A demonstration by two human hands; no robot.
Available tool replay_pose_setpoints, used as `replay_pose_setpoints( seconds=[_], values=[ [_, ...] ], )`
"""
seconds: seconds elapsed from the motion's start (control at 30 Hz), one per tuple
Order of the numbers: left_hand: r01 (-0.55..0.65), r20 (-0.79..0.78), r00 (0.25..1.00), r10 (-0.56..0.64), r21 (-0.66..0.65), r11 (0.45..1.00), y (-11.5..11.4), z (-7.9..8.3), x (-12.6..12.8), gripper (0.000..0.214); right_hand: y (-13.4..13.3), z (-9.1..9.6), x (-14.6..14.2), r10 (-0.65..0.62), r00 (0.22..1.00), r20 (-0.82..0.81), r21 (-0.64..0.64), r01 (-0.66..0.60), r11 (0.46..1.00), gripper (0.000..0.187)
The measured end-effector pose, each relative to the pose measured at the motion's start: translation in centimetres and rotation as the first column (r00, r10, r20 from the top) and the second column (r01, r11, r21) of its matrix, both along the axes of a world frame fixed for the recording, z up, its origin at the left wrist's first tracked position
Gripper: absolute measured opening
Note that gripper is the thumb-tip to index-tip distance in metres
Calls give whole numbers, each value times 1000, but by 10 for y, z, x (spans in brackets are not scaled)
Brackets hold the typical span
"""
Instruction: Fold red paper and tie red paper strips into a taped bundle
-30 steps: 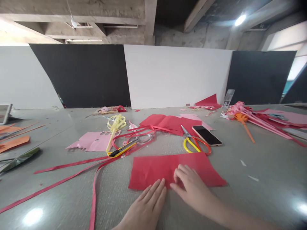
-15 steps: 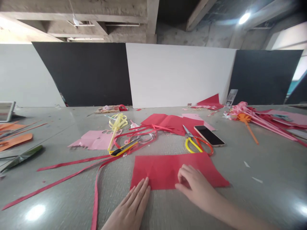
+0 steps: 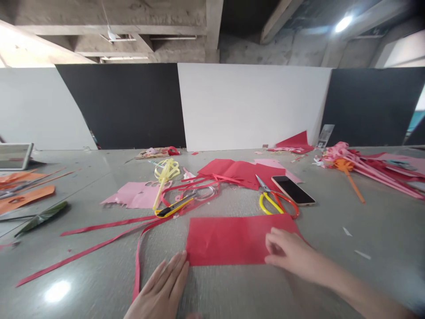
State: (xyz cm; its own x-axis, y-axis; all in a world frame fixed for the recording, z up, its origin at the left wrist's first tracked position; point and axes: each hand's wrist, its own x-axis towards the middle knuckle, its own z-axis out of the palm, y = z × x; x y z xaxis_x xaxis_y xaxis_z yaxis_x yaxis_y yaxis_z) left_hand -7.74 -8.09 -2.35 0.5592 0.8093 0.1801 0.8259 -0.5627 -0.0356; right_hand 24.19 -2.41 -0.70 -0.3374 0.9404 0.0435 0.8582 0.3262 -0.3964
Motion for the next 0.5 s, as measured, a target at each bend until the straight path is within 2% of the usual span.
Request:
replay_pose_setpoints(
  seconds=[0.13, 0.2, 0.3, 0.4, 0.5],
  values=[
    [-167, 63, 984, 169, -37, 985, 19, 32, 13, 29, 1, 0, 0, 10, 1000, -24, 4, -9, 1000, 13],
    [-170, 150, 973, 177, -56, 984, 33, 50, 19, 28, 1, -3, 1, 6, 1000, -21, 14, -5, 1000, 13],
    [-127, 248, 952, 180, -218, 968, 53, 71, 25, 25, 2, -8, 1, 7, 1000, -9, 19, -7, 1000, 13],
    [-26, 318, 936, 148, -357, 934, 64, 77, 33, 20, 3, -10, 2, 13, 1000, -15, 35, -13, 999, 13],
    [88, 354, 931, 89, -454, 887, 67, 67, 53, 17, 3, -10, 1, -4, 1000, -22, 45, 5, 999, 14]
  ],
)
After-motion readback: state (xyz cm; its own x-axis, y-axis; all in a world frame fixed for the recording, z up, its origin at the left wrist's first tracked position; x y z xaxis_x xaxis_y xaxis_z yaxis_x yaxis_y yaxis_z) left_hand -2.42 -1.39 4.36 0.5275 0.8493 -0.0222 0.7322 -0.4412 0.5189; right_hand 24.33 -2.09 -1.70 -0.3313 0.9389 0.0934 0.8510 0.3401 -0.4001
